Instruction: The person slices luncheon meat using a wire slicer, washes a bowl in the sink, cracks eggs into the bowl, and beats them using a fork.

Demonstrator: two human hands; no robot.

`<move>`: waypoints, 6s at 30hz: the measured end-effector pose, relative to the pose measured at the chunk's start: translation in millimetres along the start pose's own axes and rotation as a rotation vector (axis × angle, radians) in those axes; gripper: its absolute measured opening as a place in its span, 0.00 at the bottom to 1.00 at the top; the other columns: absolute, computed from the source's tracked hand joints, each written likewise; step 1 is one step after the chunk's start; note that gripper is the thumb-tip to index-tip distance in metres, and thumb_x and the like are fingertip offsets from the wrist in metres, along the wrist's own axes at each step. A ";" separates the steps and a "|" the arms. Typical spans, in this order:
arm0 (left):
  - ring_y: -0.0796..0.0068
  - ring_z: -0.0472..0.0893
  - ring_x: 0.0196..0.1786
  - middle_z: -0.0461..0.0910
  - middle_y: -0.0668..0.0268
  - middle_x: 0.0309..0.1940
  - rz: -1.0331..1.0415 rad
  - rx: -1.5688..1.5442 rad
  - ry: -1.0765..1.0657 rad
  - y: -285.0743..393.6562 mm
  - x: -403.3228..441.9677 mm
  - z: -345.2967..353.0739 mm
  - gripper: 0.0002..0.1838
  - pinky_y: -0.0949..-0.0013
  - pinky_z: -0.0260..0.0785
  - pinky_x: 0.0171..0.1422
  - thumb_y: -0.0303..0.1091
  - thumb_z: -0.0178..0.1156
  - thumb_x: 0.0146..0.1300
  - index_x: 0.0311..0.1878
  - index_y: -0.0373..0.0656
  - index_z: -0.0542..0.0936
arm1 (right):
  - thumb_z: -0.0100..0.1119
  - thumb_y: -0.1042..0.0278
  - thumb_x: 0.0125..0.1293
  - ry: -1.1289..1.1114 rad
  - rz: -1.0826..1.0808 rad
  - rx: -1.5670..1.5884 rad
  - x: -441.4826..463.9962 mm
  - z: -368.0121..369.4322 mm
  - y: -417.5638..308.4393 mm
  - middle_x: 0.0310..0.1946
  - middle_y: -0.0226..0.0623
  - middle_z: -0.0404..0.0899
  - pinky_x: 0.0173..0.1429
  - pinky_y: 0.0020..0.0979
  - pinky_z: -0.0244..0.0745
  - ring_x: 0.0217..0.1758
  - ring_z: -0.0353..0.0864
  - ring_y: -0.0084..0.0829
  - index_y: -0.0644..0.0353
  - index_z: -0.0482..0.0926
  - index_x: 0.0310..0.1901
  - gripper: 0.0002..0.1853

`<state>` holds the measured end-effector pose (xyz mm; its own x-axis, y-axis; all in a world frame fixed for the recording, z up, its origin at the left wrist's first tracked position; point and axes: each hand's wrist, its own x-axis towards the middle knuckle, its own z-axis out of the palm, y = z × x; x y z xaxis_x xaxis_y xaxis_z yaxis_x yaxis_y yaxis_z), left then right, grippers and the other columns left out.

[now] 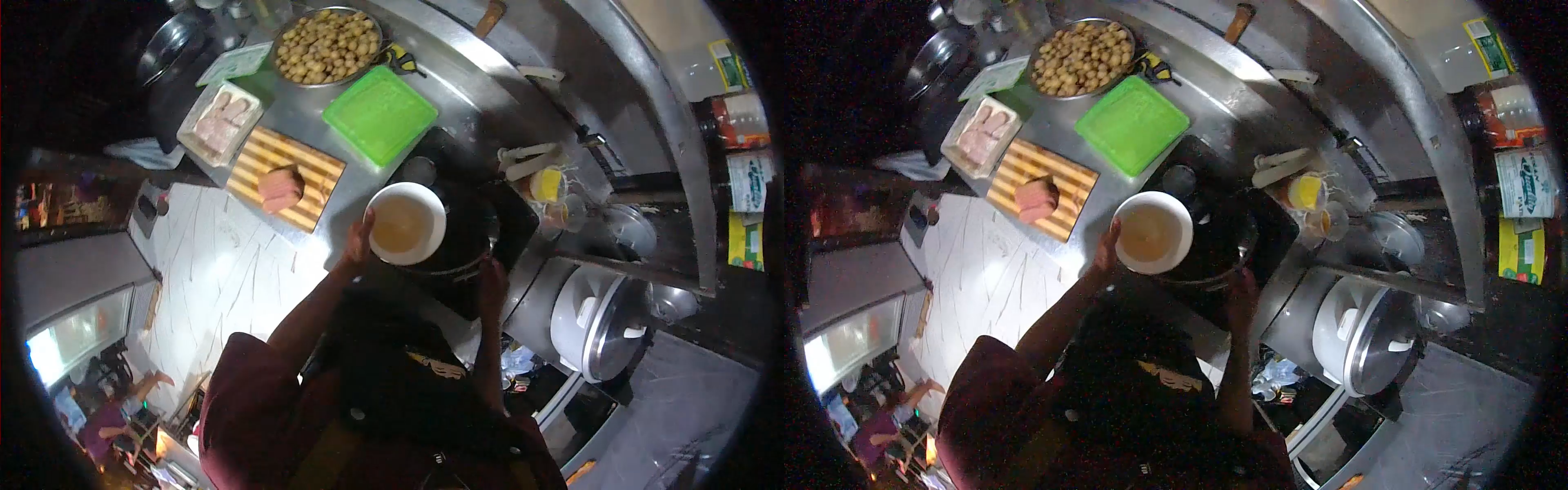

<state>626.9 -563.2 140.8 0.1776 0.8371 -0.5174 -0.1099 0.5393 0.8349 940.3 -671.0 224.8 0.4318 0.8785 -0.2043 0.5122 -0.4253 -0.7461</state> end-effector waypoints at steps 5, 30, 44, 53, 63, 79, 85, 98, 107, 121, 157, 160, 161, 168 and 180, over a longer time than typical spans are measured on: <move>0.66 0.80 0.57 0.82 0.55 0.53 0.318 -0.077 0.031 -41.3 -45.5 -12.5 0.35 0.62 0.72 0.62 0.60 0.43 0.80 0.66 0.33 0.74 | 0.60 0.70 0.75 -0.171 -0.337 -0.026 -27.9 -38.2 -70.1 0.43 0.41 0.86 0.48 0.32 0.79 0.44 0.85 0.29 0.60 0.82 0.56 0.12; 0.67 0.80 0.56 0.83 0.52 0.55 0.113 -0.138 0.279 -34.0 -196.2 21.4 0.43 0.64 0.71 0.64 0.66 0.41 0.78 0.64 0.27 0.76 | 0.63 0.84 0.65 -0.438 -1.152 0.195 -111.8 44.2 -109.3 0.44 0.46 0.84 0.50 0.38 0.83 0.47 0.86 0.45 0.63 0.78 0.50 0.13; 0.65 0.79 0.59 0.81 0.51 0.57 0.120 -0.182 0.227 -46.8 -180.3 18.6 0.45 0.63 0.68 0.68 0.68 0.41 0.77 0.67 0.27 0.74 | 0.61 0.80 0.71 -0.313 -0.869 0.244 -113.6 -1.6 -119.5 0.43 0.44 0.88 0.51 0.32 0.84 0.46 0.90 0.35 0.68 0.80 0.49 0.07; 0.64 0.79 0.60 0.81 0.52 0.58 0.102 -0.075 0.183 -17.6 -172.2 33.9 0.43 0.61 0.68 0.68 0.67 0.45 0.77 0.69 0.28 0.72 | 0.56 0.74 0.76 -0.175 -0.715 0.192 -83.7 -23.5 -96.6 0.37 0.43 0.85 0.46 0.32 0.80 0.38 0.87 0.30 0.69 0.81 0.51 0.09; 0.64 0.80 0.59 0.82 0.51 0.56 0.149 0.028 0.183 3.7 -146.9 61.1 0.42 0.63 0.70 0.66 0.66 0.47 0.76 0.66 0.30 0.75 | 0.49 0.65 0.80 -0.179 -0.413 0.289 -84.4 -34.1 -59.4 0.29 0.32 0.82 0.37 0.28 0.72 0.28 0.76 0.22 0.65 0.81 0.48 0.13; 0.66 0.80 0.57 0.83 0.53 0.55 0.262 0.065 0.156 3.2 -131.3 90.5 0.39 0.63 0.71 0.65 0.63 0.44 0.79 0.66 0.29 0.76 | 0.53 0.63 0.78 -0.289 -0.251 0.307 -57.2 -38.6 -24.6 0.27 0.33 0.82 0.36 0.28 0.73 0.30 0.79 0.21 0.63 0.81 0.44 0.12; 0.66 0.80 0.56 0.83 0.53 0.53 0.244 0.141 0.174 -1.3 -127.2 88.6 0.40 0.63 0.70 0.64 0.64 0.44 0.78 0.64 0.29 0.76 | 0.61 0.65 0.70 -0.398 -0.576 0.028 -36.6 -44.6 -6.6 0.30 0.41 0.82 0.38 0.40 0.77 0.33 0.84 0.40 0.63 0.80 0.42 0.09; 0.66 0.80 0.55 0.84 0.53 0.51 0.291 0.072 0.169 11.3 -125.5 96.8 0.37 0.64 0.71 0.62 0.61 0.45 0.80 0.63 0.29 0.77 | 0.58 0.60 0.74 -0.510 -0.410 -0.198 -12.4 -38.6 -4.9 0.36 0.49 0.82 0.49 0.49 0.77 0.41 0.82 0.53 0.62 0.81 0.37 0.13; 0.65 0.80 0.57 0.84 0.52 0.54 0.302 0.173 0.206 -2.2 -115.1 85.8 0.34 0.63 0.70 0.65 0.58 0.45 0.81 0.65 0.32 0.76 | 0.57 0.67 0.75 -0.425 -0.439 0.018 -25.7 -46.1 -41.5 0.43 0.52 0.84 0.52 0.41 0.79 0.48 0.84 0.53 0.63 0.83 0.46 0.09; 0.65 0.80 0.59 0.84 0.53 0.55 0.279 0.080 0.218 3.2 -113.2 76.2 0.32 0.63 0.70 0.66 0.58 0.50 0.79 0.65 0.35 0.79 | 0.54 0.67 0.78 -0.578 -0.474 0.000 -26.3 -42.5 -46.4 0.48 0.49 0.86 0.58 0.36 0.77 0.53 0.87 0.43 0.66 0.83 0.53 0.13; 0.65 0.79 0.62 0.83 0.53 0.59 0.327 0.134 0.210 2.2 -110.5 73.6 0.32 0.63 0.69 0.68 0.56 0.50 0.79 0.68 0.36 0.77 | 0.59 0.70 0.70 -0.563 -0.545 -0.240 -18.9 -30.7 -39.3 0.38 0.53 0.83 0.45 0.47 0.79 0.43 0.86 0.55 0.61 0.78 0.48 0.09; 0.65 0.80 0.61 0.83 0.53 0.58 0.276 0.117 0.204 5.8 -115.7 74.6 0.31 0.63 0.69 0.68 0.56 0.50 0.79 0.67 0.37 0.78 | 0.60 0.70 0.67 -0.588 -0.603 -0.203 -12.3 -33.1 -41.7 0.34 0.52 0.83 0.42 0.48 0.79 0.40 0.85 0.57 0.61 0.78 0.47 0.09; 0.66 0.80 0.61 0.84 0.53 0.57 0.258 0.135 0.211 6.5 -115.5 74.2 0.32 0.63 0.70 0.67 0.57 0.50 0.79 0.67 0.37 0.78 | 0.60 0.70 0.67 -0.549 -0.633 -0.193 -13.0 -33.1 -43.2 0.34 0.52 0.83 0.42 0.49 0.79 0.40 0.85 0.56 0.60 0.79 0.47 0.09; 0.66 0.79 0.61 0.84 0.53 0.58 0.294 0.064 0.193 -0.2 -107.8 73.8 0.32 0.63 0.69 0.68 0.58 0.51 0.79 0.67 0.37 0.78 | 0.57 0.72 0.73 -0.464 -0.665 -0.243 -15.7 -37.4 -60.2 0.45 0.52 0.85 0.50 0.46 0.81 0.47 0.86 0.51 0.57 0.84 0.52 0.11; 0.67 0.79 0.60 0.83 0.54 0.57 0.290 0.045 0.214 3.5 -107.2 74.2 0.32 0.65 0.69 0.67 0.56 0.50 0.79 0.66 0.35 0.78 | 0.53 0.72 0.77 -0.646 -0.625 -0.008 -4.6 -23.5 -34.8 0.49 0.49 0.86 0.58 0.39 0.79 0.55 0.86 0.47 0.63 0.83 0.55 0.12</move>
<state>680.1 -657.9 213.1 -0.0643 0.9574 -0.2815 -0.0816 0.2761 0.9577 937.9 -665.4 266.6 -0.4281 0.9001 -0.0811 0.5196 0.1718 -0.8369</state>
